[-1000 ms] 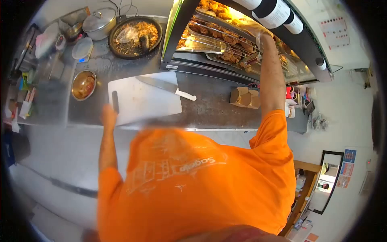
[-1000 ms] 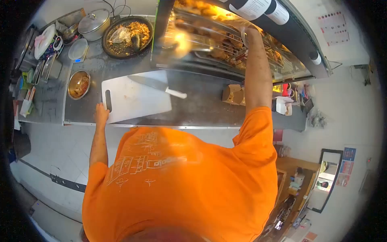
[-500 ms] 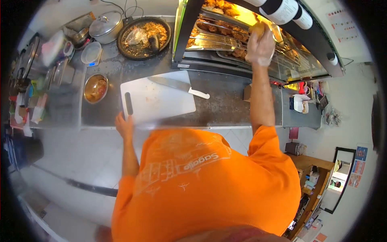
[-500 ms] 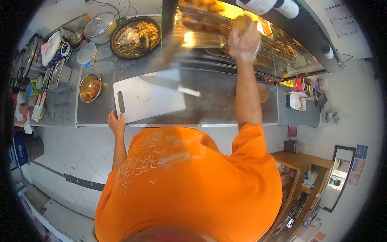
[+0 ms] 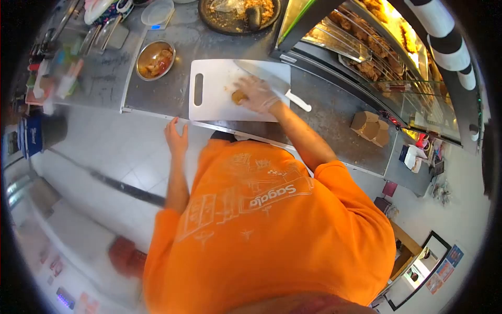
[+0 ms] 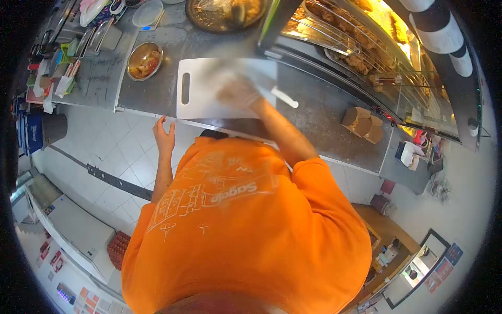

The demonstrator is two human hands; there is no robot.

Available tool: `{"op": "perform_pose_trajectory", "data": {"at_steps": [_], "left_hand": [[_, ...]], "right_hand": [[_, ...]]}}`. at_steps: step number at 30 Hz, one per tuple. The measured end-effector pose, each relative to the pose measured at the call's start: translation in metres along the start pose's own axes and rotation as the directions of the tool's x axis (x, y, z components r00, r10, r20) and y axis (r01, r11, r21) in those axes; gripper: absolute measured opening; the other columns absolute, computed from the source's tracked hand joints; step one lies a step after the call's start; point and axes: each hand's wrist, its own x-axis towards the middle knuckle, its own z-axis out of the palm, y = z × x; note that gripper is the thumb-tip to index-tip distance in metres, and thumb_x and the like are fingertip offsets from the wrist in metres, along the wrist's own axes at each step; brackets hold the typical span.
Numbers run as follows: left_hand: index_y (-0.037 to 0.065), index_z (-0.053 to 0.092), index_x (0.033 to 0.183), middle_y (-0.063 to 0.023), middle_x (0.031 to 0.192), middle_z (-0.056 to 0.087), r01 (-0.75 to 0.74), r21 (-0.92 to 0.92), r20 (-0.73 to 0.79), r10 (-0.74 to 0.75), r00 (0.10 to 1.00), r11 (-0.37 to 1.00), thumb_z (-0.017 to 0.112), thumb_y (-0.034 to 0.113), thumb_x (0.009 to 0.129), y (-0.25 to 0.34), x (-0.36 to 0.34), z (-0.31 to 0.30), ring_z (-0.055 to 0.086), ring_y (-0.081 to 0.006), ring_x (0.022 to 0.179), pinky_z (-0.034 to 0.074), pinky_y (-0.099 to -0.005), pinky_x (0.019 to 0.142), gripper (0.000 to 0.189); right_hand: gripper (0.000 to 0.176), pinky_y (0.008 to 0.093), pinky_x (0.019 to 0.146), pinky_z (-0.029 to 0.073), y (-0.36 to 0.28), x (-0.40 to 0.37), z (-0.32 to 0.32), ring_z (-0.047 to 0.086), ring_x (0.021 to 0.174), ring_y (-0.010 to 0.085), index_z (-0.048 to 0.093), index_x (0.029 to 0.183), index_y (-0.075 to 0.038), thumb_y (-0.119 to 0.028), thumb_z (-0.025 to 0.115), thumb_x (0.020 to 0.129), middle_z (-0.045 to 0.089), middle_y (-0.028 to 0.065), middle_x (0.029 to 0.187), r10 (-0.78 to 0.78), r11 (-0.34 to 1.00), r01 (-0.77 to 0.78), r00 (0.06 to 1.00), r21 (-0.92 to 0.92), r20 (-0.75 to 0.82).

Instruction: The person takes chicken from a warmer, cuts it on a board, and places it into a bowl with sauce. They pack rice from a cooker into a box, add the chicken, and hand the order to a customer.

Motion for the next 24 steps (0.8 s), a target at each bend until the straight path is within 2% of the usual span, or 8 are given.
{"op": "perform_pose_trajectory", "data": {"at_steps": [3, 5, 11, 13, 15, 16, 18, 24], "left_hand": [[0.005, 0.054, 0.120, -0.0140, 0.114, 0.057, 0.063, -0.018, -0.016, -0.063, 0.998, 0.998, 0.067, 0.017, 0.082, -0.011, -0.011, -0.006, 0.048, -0.0313, 0.111, 0.037, -0.0414, 0.097, 0.042], [0.005, 0.054, 0.120, -0.0137, 0.114, 0.057, 0.091, -0.042, -0.025, -0.092, 0.995, 0.995, 0.067, 0.017, 0.082, -0.014, -0.016, -0.005, 0.048, -0.0313, 0.111, 0.037, -0.0415, 0.097, 0.042], [0.003, 0.053, 0.121, -0.0130, 0.115, 0.058, 0.000, -0.065, -0.019, -0.001, 1.000, 0.998, 0.066, 0.018, 0.085, -0.016, 0.006, 0.012, 0.050, -0.0289, 0.111, 0.036, -0.0408, 0.098, 0.042], [0.004, 0.054, 0.120, -0.0123, 0.113, 0.059, -0.073, -0.056, -0.012, 0.073, 0.997, 0.996, 0.067, 0.019, 0.085, -0.018, 0.023, 0.020, 0.052, -0.0270, 0.108, 0.037, -0.0401, 0.097, 0.039], [0.001, 0.053, 0.122, -0.0158, 0.120, 0.057, 0.013, -0.140, 0.083, -0.002, 0.997, 0.990, 0.066, 0.023, 0.085, -0.003, 0.044, 0.024, 0.049, -0.0326, 0.115, 0.035, -0.0422, 0.102, 0.044], [0.001, 0.054, 0.121, -0.0161, 0.120, 0.057, -0.048, -0.125, 0.064, 0.056, 0.996, 0.991, 0.066, 0.022, 0.085, -0.001, 0.054, 0.028, 0.049, -0.0330, 0.115, 0.035, -0.0424, 0.101, 0.044], [0.001, 0.054, 0.121, -0.0163, 0.119, 0.057, -0.088, -0.104, 0.052, 0.094, 0.994, 0.991, 0.066, 0.022, 0.084, 0.012, 0.063, 0.033, 0.050, -0.0333, 0.114, 0.036, -0.0426, 0.101, 0.043], [0.002, 0.055, 0.118, -0.0149, 0.113, 0.058, -0.102, -0.103, 0.026, 0.105, 0.994, 0.989, 0.064, 0.017, 0.085, 0.066, 0.082, 0.036, 0.050, -0.0334, 0.113, 0.037, -0.0430, 0.099, 0.038]], "right_hand": [[0.043, 0.0463, 0.092, 0.045, 0.057, -0.024, 0.004, 0.055, 0.107, 0.0377, 0.057, 0.119, -0.014, -0.023, 0.060, 0.077, 0.060, 0.0149, 0.116, 0.169, 0.980, -0.191, 0.943, -0.050, -0.287], [0.041, 0.0471, 0.089, 0.047, 0.077, -0.042, -0.019, 0.060, 0.098, 0.0387, 0.058, 0.117, -0.014, -0.020, 0.060, 0.076, 0.063, 0.0158, 0.108, 0.535, 0.844, -0.536, 0.841, -0.009, 0.082], [0.038, 0.0474, 0.085, 0.049, 0.089, -0.072, 0.003, 0.062, 0.094, 0.0367, 0.060, 0.113, -0.015, -0.023, 0.061, 0.075, 0.065, 0.0156, 0.102, 0.624, 0.768, -0.614, 0.781, -0.184, -0.002], [0.036, 0.0468, 0.085, 0.049, 0.074, -0.069, 0.005, 0.062, 0.093, 0.0358, 0.062, 0.108, -0.013, -0.024, 0.064, 0.074, 0.065, 0.0155, 0.102, 0.542, 0.804, -0.587, 0.791, -0.098, -0.284], [0.037, 0.0459, 0.091, 0.046, 0.087, -0.051, 0.028, 0.059, 0.100, 0.0339, 0.063, 0.107, -0.012, -0.021, 0.066, 0.071, 0.063, 0.0179, 0.106, 0.503, 0.864, -0.503, 0.859, 0.029, -0.095], [0.041, 0.0454, 0.091, 0.045, 0.044, -0.048, -0.002, 0.058, 0.101, 0.0343, 0.063, 0.112, -0.015, -0.020, 0.065, 0.071, 0.062, 0.0175, 0.105, 0.175, 0.978, -0.202, 0.917, -0.041, -0.359], [0.043, 0.0448, 0.089, 0.045, 0.007, -0.021, 0.001, 0.059, 0.096, 0.0352, 0.063, 0.115, -0.020, -0.017, 0.064, 0.072, 0.062, 0.0157, 0.099, -0.042, 0.997, 0.016, 0.928, -0.072, -0.371], [0.041, 0.0439, 0.089, 0.045, -0.021, 0.028, 0.002, 0.055, 0.106, 0.0331, 0.062, 0.116, -0.021, -0.013, 0.062, 0.075, 0.058, 0.0170, 0.106, 0.069, 0.979, 0.008, 0.928, -0.205, 0.366]]}}
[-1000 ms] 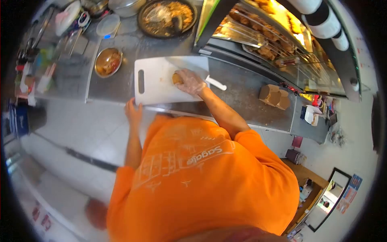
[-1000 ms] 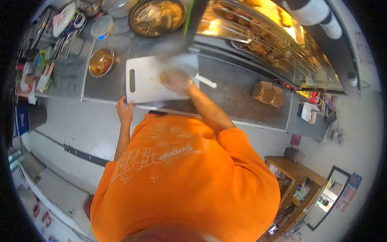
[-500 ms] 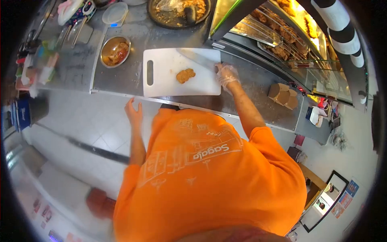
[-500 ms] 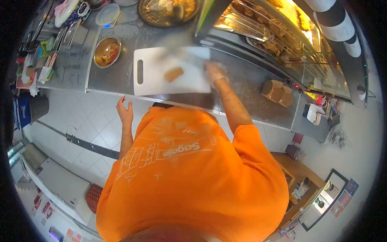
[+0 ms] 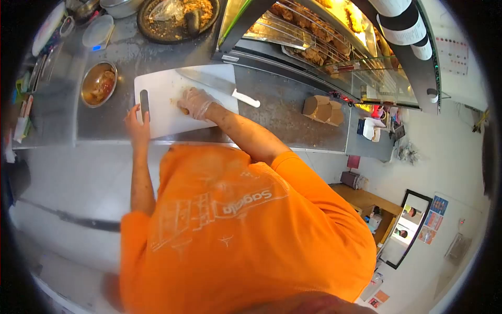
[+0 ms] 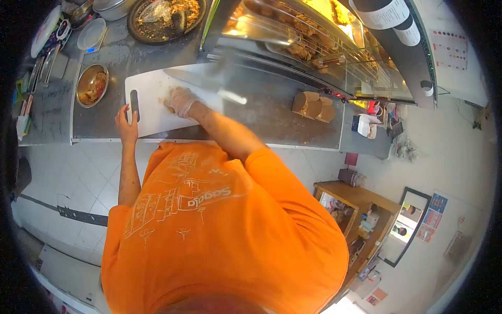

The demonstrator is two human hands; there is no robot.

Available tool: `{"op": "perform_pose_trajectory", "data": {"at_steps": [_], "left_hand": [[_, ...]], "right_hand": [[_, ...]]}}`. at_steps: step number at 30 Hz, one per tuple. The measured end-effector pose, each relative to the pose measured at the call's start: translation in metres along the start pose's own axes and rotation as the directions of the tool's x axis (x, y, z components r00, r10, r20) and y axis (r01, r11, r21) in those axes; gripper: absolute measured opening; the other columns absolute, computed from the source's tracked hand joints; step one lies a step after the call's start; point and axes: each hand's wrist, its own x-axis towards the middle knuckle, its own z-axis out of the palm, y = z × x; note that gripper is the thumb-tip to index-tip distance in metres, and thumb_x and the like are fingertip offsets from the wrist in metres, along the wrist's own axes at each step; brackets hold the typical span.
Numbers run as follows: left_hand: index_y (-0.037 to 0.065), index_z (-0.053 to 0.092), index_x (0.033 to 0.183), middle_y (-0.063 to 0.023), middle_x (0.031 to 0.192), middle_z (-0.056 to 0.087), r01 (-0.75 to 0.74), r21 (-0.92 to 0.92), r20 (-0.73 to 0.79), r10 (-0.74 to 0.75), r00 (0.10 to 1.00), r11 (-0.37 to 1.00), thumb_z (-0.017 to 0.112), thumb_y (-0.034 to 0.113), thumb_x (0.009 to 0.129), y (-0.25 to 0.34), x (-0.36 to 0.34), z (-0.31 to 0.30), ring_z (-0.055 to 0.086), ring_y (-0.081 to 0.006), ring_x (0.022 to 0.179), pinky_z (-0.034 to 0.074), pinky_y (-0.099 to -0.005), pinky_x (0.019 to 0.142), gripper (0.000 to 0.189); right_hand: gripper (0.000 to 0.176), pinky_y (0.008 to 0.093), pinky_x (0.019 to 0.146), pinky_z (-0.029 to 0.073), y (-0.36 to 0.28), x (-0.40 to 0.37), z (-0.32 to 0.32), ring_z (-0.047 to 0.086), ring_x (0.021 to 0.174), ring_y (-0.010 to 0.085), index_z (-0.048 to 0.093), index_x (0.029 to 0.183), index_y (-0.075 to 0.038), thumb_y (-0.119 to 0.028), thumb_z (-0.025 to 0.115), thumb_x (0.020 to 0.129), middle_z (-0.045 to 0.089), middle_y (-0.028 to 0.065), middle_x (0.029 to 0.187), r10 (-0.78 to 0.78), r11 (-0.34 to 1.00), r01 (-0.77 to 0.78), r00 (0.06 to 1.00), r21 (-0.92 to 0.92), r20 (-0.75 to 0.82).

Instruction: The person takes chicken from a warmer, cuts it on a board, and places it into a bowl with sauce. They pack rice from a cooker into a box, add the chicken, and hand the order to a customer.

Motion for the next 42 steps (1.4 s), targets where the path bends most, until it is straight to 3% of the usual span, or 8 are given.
{"op": "perform_pose_trajectory", "data": {"at_steps": [3, 7, 8, 10, 21, 23, 27, 42], "left_hand": [[0.004, 0.055, 0.118, -0.0139, 0.111, 0.059, -0.038, -0.066, -0.046, 0.035, 0.998, 0.997, 0.064, 0.017, 0.085, -0.003, -0.009, 0.006, 0.050, -0.0322, 0.112, 0.037, -0.0427, 0.098, 0.037], [0.003, 0.054, 0.121, -0.0141, 0.115, 0.058, 0.100, -0.122, -0.069, -0.109, 0.992, 0.987, 0.064, 0.019, 0.086, -0.021, -0.044, 0.000, 0.050, -0.0313, 0.112, 0.037, -0.0423, 0.099, 0.039], [0.003, 0.053, 0.122, -0.0143, 0.117, 0.057, 0.135, -0.103, -0.046, -0.140, 0.989, 0.985, 0.064, 0.019, 0.086, -0.026, -0.056, -0.003, 0.050, -0.0311, 0.113, 0.037, -0.0423, 0.099, 0.040], [0.003, 0.052, 0.123, -0.0147, 0.118, 0.056, 0.170, -0.085, -0.007, -0.171, 0.985, 0.982, 0.064, 0.019, 0.086, -0.034, -0.074, -0.002, 0.049, -0.0313, 0.113, 0.037, -0.0424, 0.099, 0.042], [0.003, 0.052, 0.124, -0.0154, 0.118, 0.056, 0.033, -0.077, -0.041, -0.037, 0.998, 0.996, 0.064, 0.018, 0.086, -0.019, -0.073, 0.004, 0.049, -0.0316, 0.113, 0.037, -0.0413, 0.099, 0.042], [0.002, 0.052, 0.122, -0.0155, 0.116, 0.057, 0.041, -0.094, -0.046, -0.045, 0.998, 0.995, 0.064, 0.018, 0.086, -0.017, -0.072, 0.002, 0.049, -0.0317, 0.111, 0.037, -0.0407, 0.098, 0.041], [0.002, 0.053, 0.122, -0.0155, 0.115, 0.058, 0.112, -0.054, -0.015, -0.113, 0.993, 0.992, 0.064, 0.019, 0.087, -0.013, -0.078, -0.005, 0.050, -0.0314, 0.111, 0.037, -0.0405, 0.098, 0.041], [0.005, 0.057, 0.118, -0.0129, 0.113, 0.060, 0.144, -0.108, -0.112, -0.156, 0.981, 0.984, 0.067, 0.020, 0.085, -0.050, -0.085, 0.000, 0.051, -0.0296, 0.109, 0.038, -0.0401, 0.097, 0.038]], "right_hand": [[0.041, 0.0443, 0.086, 0.044, 0.013, -0.039, -0.015, 0.057, 0.096, 0.0351, 0.062, 0.112, -0.015, -0.020, 0.064, 0.071, 0.058, 0.0182, 0.100, 0.045, 0.959, 0.074, 0.912, 0.273, -0.407], [0.048, 0.0482, 0.085, 0.046, 0.054, -0.158, -0.111, 0.056, 0.095, 0.0386, 0.057, 0.111, -0.001, -0.019, 0.065, 0.068, 0.058, 0.0179, 0.105, -0.032, 0.993, -0.107, 0.209, -0.055, -0.977], [0.051, 0.0466, 0.084, 0.046, 0.072, -0.177, -0.140, 0.056, 0.099, 0.0374, 0.056, 0.117, -0.003, -0.015, 0.061, 0.068, 0.059, 0.0168, 0.106, 0.053, 0.993, 0.109, 0.019, 0.054, -0.998], [0.054, 0.0475, 0.079, 0.045, 0.099, -0.232, -0.199, 0.055, 0.094, 0.0362, 0.053, 0.125, -0.004, -0.016, 0.060, 0.072, 0.059, 0.0192, 0.102, 0.001, 0.839, -0.543, 0.055, -0.029, -0.998], [0.051, 0.0444, 0.087, 0.046, 0.180, -0.260, -0.238, 0.055, 0.104, 0.0365, 0.054, 0.129, -0.015, -0.021, 0.062, 0.079, 0.056, 0.0183, 0.119, -0.166, 0.875, -0.364, 0.395, -0.320, -0.903], [0.050, 0.0421, 0.092, 0.046, 0.193, -0.263, -0.243, 0.053, 0.112, 0.0371, 0.051, 0.131, -0.009, -0.027, 0.058, 0.085, 0.054, 0.0230, 0.126, 0.622, 0.666, -0.718, 0.388, 0.199, -0.681], [0.071, 0.0281, 0.112, 0.024, 0.246, -0.269, -0.250, 0.018, 0.141, 0.0159, 0.018, 0.150, -0.018, -0.040, 0.054, 0.092, 0.018, 0.0123, 0.155, 0.670, 0.455, -0.859, 0.158, 0.233, -0.725], [0.051, 0.0367, 0.097, 0.041, 0.368, -0.287, -0.243, 0.047, 0.114, 0.0314, 0.042, 0.136, -0.013, -0.032, 0.053, 0.090, 0.045, 0.0227, 0.128, 0.274, 0.330, -0.931, 0.251, -0.154, -0.928]]}}
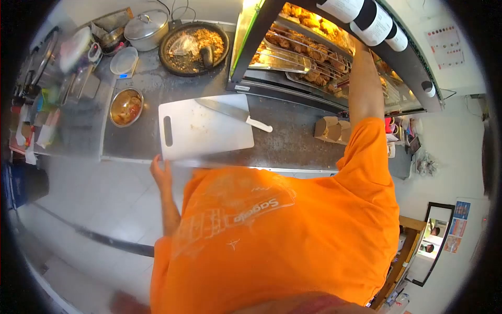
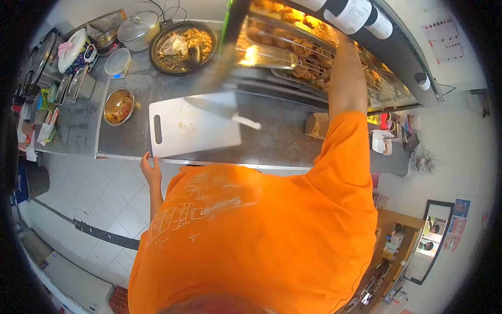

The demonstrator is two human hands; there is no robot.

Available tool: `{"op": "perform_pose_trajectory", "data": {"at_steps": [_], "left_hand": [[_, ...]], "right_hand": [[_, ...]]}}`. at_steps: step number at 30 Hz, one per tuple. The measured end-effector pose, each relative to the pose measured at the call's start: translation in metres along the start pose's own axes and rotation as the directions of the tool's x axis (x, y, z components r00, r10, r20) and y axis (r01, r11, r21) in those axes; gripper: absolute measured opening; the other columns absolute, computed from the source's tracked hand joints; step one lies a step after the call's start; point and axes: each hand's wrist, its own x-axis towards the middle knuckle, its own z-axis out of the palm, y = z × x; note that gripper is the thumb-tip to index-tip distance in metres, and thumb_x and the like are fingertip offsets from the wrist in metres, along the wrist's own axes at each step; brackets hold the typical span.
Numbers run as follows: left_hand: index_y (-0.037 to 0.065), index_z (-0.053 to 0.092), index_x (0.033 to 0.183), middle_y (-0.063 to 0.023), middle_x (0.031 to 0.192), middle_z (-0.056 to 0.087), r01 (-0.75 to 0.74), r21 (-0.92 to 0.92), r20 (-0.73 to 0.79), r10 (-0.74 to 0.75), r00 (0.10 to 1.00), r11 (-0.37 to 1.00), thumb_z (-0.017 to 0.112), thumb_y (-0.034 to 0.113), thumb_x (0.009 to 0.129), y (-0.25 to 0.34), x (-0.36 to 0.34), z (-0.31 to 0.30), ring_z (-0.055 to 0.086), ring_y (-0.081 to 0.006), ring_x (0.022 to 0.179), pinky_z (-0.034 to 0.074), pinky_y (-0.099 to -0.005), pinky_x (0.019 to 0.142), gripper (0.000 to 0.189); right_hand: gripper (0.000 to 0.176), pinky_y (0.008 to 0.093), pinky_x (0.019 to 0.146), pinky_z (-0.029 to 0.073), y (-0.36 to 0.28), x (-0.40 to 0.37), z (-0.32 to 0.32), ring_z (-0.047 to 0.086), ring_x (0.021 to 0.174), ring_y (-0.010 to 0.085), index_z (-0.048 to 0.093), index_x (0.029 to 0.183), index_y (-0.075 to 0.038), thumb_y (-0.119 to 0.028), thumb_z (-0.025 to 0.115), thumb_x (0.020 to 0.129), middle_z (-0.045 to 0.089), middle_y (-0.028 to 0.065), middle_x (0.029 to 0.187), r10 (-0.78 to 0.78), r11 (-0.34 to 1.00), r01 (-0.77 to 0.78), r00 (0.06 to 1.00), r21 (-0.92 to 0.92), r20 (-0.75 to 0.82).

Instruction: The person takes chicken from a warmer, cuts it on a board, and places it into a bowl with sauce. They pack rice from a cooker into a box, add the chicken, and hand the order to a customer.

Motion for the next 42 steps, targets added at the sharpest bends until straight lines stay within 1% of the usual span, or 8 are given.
{"op": "perform_pose_trajectory", "data": {"at_steps": [7, 9, 13, 15, 21, 24, 30, 42], "left_hand": [[0.004, 0.057, 0.117, -0.0132, 0.112, 0.060, 0.003, -0.021, 0.053, -0.002, 0.999, 1.000, 0.067, 0.020, 0.084, 0.002, 0.024, -0.002, 0.052, -0.0300, 0.109, 0.039, -0.0406, 0.097, 0.038], [0.004, 0.057, 0.117, -0.0135, 0.112, 0.060, -0.005, -0.015, 0.068, 0.006, 0.998, 1.000, 0.067, 0.020, 0.084, 0.001, 0.038, -0.001, 0.052, -0.0301, 0.109, 0.039, -0.0408, 0.097, 0.038], [0.005, 0.056, 0.116, -0.0110, 0.110, 0.061, -0.094, -0.017, 0.113, 0.095, 0.989, 0.995, 0.066, 0.015, 0.083, 0.000, 0.064, 0.006, 0.051, -0.0289, 0.110, 0.038, -0.0409, 0.097, 0.036], [0.005, 0.057, 0.114, -0.0117, 0.109, 0.061, -0.166, 0.001, 0.116, 0.164, 0.980, 0.986, 0.067, 0.015, 0.081, 0.002, 0.080, 0.010, 0.051, -0.0305, 0.108, 0.039, -0.0416, 0.096, 0.036], [0.005, 0.059, 0.111, -0.0121, 0.105, 0.061, -0.279, -0.020, 0.222, 0.276, 0.935, 0.960, 0.068, 0.015, 0.080, 0.034, 0.107, 0.005, 0.052, -0.0316, 0.103, 0.040, -0.0420, 0.092, 0.035], [0.005, 0.059, 0.111, -0.0117, 0.104, 0.060, -0.269, -0.017, 0.206, 0.266, 0.942, 0.963, 0.068, 0.015, 0.080, 0.035, 0.109, -0.004, 0.052, -0.0310, 0.103, 0.041, -0.0413, 0.091, 0.034], [0.005, 0.059, 0.112, -0.0115, 0.105, 0.060, -0.201, 0.012, 0.163, 0.196, 0.967, 0.980, 0.068, 0.015, 0.080, 0.025, 0.101, -0.003, 0.052, -0.0303, 0.103, 0.042, -0.0400, 0.090, 0.034], [0.008, 0.063, 0.106, -0.0097, 0.105, 0.062, -0.547, -0.190, 0.229, 0.578, 0.783, 0.815, 0.061, 0.024, 0.086, 0.087, 0.168, 0.111, 0.053, -0.0296, 0.104, 0.041, -0.0405, 0.091, 0.026]], "right_hand": [[0.043, 0.0410, 0.089, 0.049, -0.011, -0.067, -0.038, 0.061, 0.100, 0.0391, 0.053, 0.129, -0.010, -0.027, 0.052, 0.089, 0.059, 0.0279, 0.114, -0.173, 0.970, 0.145, 0.977, -0.196, -0.129], [0.037, 0.0400, 0.087, 0.051, -0.093, -0.080, -0.161, 0.063, 0.099, 0.0350, 0.056, 0.124, -0.010, -0.024, 0.052, 0.089, 0.060, 0.0251, 0.112, 0.352, 0.912, -0.363, 0.932, 0.191, 0.093], [0.049, 0.0434, 0.069, 0.049, -0.219, -0.149, -0.197, 0.059, 0.079, 0.0306, 0.060, 0.116, -0.010, -0.005, 0.059, 0.068, 0.060, 0.0126, 0.084, 0.310, 0.568, -0.049, 0.938, 0.822, -0.158], [0.050, 0.0425, 0.071, 0.051, -0.280, -0.191, -0.213, 0.060, 0.080, 0.0343, 0.060, 0.116, -0.017, -0.002, 0.057, 0.069, 0.061, 0.0138, 0.089, -0.128, 0.687, -0.065, 0.970, 0.724, 0.209], [0.038, 0.0419, 0.076, 0.050, -0.406, -0.258, -0.181, 0.059, 0.091, 0.0320, 0.063, 0.108, -0.020, -0.009, 0.061, 0.071, 0.061, 0.0108, 0.098, -0.580, 0.058, 0.058, 0.815, 0.997, -0.014], [0.032, 0.0397, 0.081, 0.050, -0.409, -0.273, -0.136, 0.058, 0.100, 0.0308, 0.063, 0.105, -0.020, -0.012, 0.061, 0.074, 0.060, 0.0111, 0.107, -0.695, 0.198, 0.161, 0.719, 0.967, 0.022], [0.038, 0.0487, 0.082, 0.050, -0.337, -0.289, -0.109, 0.061, 0.100, 0.0415, 0.049, 0.122, -0.017, -0.014, 0.051, 0.084, 0.064, 0.0252, 0.101, -0.354, 0.835, -0.221, 0.487, 0.505, 0.798], [0.026, 0.0491, 0.077, 0.051, -0.396, -0.265, -0.228, 0.064, 0.088, 0.0413, 0.053, 0.111, -0.003, -0.018, 0.042, 0.092, 0.066, 0.0227, 0.094, -0.610, 0.733, -0.319, 0.081, 0.601, 0.788]]}}
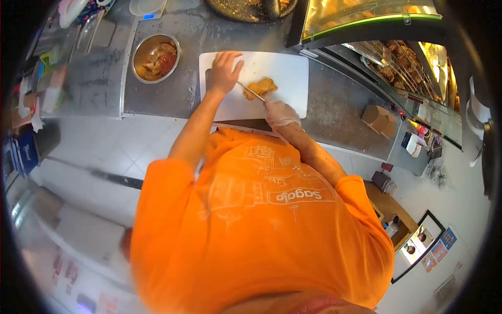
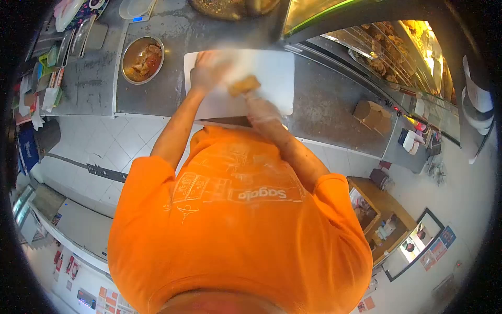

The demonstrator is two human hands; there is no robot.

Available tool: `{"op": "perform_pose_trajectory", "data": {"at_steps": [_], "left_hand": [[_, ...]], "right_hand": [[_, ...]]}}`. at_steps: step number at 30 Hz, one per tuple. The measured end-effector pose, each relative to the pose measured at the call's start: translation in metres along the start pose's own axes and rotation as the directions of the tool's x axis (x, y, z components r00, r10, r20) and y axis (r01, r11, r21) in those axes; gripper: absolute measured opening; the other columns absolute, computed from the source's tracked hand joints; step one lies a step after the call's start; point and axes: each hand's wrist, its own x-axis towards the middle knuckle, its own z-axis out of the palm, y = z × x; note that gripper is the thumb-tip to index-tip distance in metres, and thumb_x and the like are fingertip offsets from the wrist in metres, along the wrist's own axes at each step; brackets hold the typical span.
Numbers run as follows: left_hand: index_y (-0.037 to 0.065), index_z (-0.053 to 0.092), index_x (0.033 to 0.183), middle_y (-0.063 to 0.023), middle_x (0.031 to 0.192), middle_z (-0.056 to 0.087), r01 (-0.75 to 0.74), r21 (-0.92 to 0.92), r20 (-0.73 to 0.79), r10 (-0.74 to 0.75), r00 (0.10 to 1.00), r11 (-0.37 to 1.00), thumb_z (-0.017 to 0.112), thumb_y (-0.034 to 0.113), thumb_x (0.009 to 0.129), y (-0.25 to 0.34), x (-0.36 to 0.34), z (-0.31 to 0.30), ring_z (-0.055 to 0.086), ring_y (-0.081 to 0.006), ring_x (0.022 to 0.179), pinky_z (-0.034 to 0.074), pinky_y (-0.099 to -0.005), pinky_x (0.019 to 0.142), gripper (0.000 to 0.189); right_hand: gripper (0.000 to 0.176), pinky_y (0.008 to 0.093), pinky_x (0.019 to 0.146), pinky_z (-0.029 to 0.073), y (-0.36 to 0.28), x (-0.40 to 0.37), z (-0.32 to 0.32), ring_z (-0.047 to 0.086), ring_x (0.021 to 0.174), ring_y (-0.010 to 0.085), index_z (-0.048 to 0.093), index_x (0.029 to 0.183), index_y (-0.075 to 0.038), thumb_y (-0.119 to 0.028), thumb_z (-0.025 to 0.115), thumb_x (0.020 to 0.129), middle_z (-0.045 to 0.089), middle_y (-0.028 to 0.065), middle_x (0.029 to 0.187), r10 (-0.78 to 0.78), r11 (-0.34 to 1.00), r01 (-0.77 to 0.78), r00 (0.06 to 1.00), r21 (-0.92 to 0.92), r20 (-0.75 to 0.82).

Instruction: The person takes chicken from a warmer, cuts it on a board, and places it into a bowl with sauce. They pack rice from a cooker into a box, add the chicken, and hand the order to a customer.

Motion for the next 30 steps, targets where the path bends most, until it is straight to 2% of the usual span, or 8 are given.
{"op": "perform_pose_trajectory", "data": {"at_steps": [4, 8, 10, 14, 17, 19, 23, 30], "left_hand": [[0.009, 0.063, 0.103, -0.0067, 0.105, 0.060, -0.113, 0.137, 0.337, 0.061, 0.939, 0.984, 0.057, 0.031, 0.089, 0.000, 0.026, 0.034, 0.051, -0.0265, 0.107, 0.037, -0.0405, 0.094, 0.027], [0.011, 0.063, 0.100, -0.0041, 0.104, 0.059, -0.169, 0.175, 0.423, 0.081, 0.903, 0.970, 0.056, 0.034, 0.090, 0.005, 0.031, 0.034, 0.050, -0.0247, 0.107, 0.036, -0.0412, 0.093, 0.026], [0.011, 0.063, 0.096, -0.0021, 0.100, 0.060, -0.183, 0.404, 0.583, -0.098, 0.807, 0.896, 0.055, 0.032, 0.090, 0.007, 0.050, 0.016, 0.051, -0.0234, 0.104, 0.037, -0.0402, 0.089, 0.023], [0.010, 0.064, 0.088, -0.0026, 0.091, 0.062, -0.147, 0.097, 0.150, 0.131, 0.980, 0.984, 0.056, 0.028, 0.090, -0.014, 0.049, 0.017, 0.054, -0.0217, 0.095, 0.037, -0.0394, 0.084, 0.019], [0.009, 0.064, 0.084, -0.0069, 0.082, 0.063, -0.099, -0.105, 0.164, 0.115, 0.980, 0.990, 0.058, 0.025, 0.089, 0.011, 0.053, 0.047, 0.057, -0.0244, 0.083, 0.040, -0.0379, 0.078, 0.018], [0.005, 0.063, 0.083, -0.0131, 0.075, 0.061, -0.188, -0.107, 0.147, 0.202, 0.968, 0.976, 0.059, 0.023, 0.089, 0.030, 0.056, 0.057, 0.057, -0.0306, 0.073, 0.043, -0.0386, 0.071, 0.020], [0.001, 0.060, 0.084, -0.0192, 0.075, 0.058, 0.192, -0.338, 0.258, -0.106, 0.960, 0.921, 0.057, 0.025, 0.090, 0.056, 0.055, 0.044, 0.055, -0.0377, 0.074, 0.044, -0.0431, 0.068, 0.025], [0.003, 0.058, 0.078, -0.0172, 0.073, 0.057, -0.164, -0.189, 0.274, 0.213, 0.938, 0.968, 0.056, 0.026, 0.090, 0.012, 0.052, 0.073, 0.056, -0.0360, 0.075, 0.045, -0.0433, 0.068, 0.026]], "right_hand": [[0.031, 0.0488, 0.076, 0.051, 0.008, -0.011, -0.010, 0.064, 0.087, 0.0402, 0.053, 0.106, -0.003, -0.028, 0.036, 0.098, 0.065, 0.0218, 0.093, -0.017, 0.998, 0.017, 1.000, -0.053, 0.001], [0.031, 0.0499, 0.076, 0.051, 0.030, 0.020, 0.030, 0.064, 0.088, 0.0400, 0.052, 0.105, -0.004, -0.030, 0.036, 0.098, 0.065, 0.0221, 0.090, -0.068, 0.998, 0.068, 0.997, -0.002, -0.027], [0.028, 0.0497, 0.072, 0.051, 0.014, 0.030, 0.032, 0.065, 0.084, 0.0405, 0.051, 0.104, -0.005, -0.029, 0.039, 0.098, 0.065, 0.0216, 0.085, -0.162, 0.958, 0.213, 0.955, 0.194, -0.247], [0.023, 0.0493, 0.068, 0.052, -0.001, 0.015, -0.012, 0.065, 0.079, 0.0411, 0.050, 0.102, -0.003, -0.024, 0.041, 0.097, 0.065, 0.0226, 0.080, -0.082, 0.977, 0.098, 0.992, 0.192, -0.093], [0.020, 0.0497, 0.066, 0.052, 0.013, -0.021, -0.036, 0.065, 0.075, 0.0417, 0.048, 0.102, -0.001, -0.019, 0.041, 0.096, 0.064, 0.0230, 0.076, -0.084, 0.996, 0.087, 0.992, 0.028, -0.092], [0.020, 0.0447, 0.075, 0.054, 0.014, -0.028, -0.050, 0.064, 0.092, 0.0356, 0.048, 0.108, 0.001, -0.005, 0.044, 0.089, 0.063, 0.0226, 0.097, 0.070, 0.997, -0.069, 0.991, -0.018, 0.116], [0.018, 0.0432, 0.073, 0.054, 0.019, -0.030, -0.026, 0.065, 0.090, 0.0354, 0.050, 0.105, 0.002, -0.004, 0.045, 0.088, 0.062, 0.0221, 0.095, 0.086, 0.996, -0.084, 0.991, -0.032, 0.099], [0.023, 0.0457, 0.067, 0.053, 0.041, 0.013, 0.067, 0.064, 0.079, 0.0387, 0.044, 0.106, 0.004, -0.014, 0.046, 0.093, 0.064, 0.0247, 0.084, -0.164, 0.986, 0.160, 0.957, -0.035, -0.240]]}}
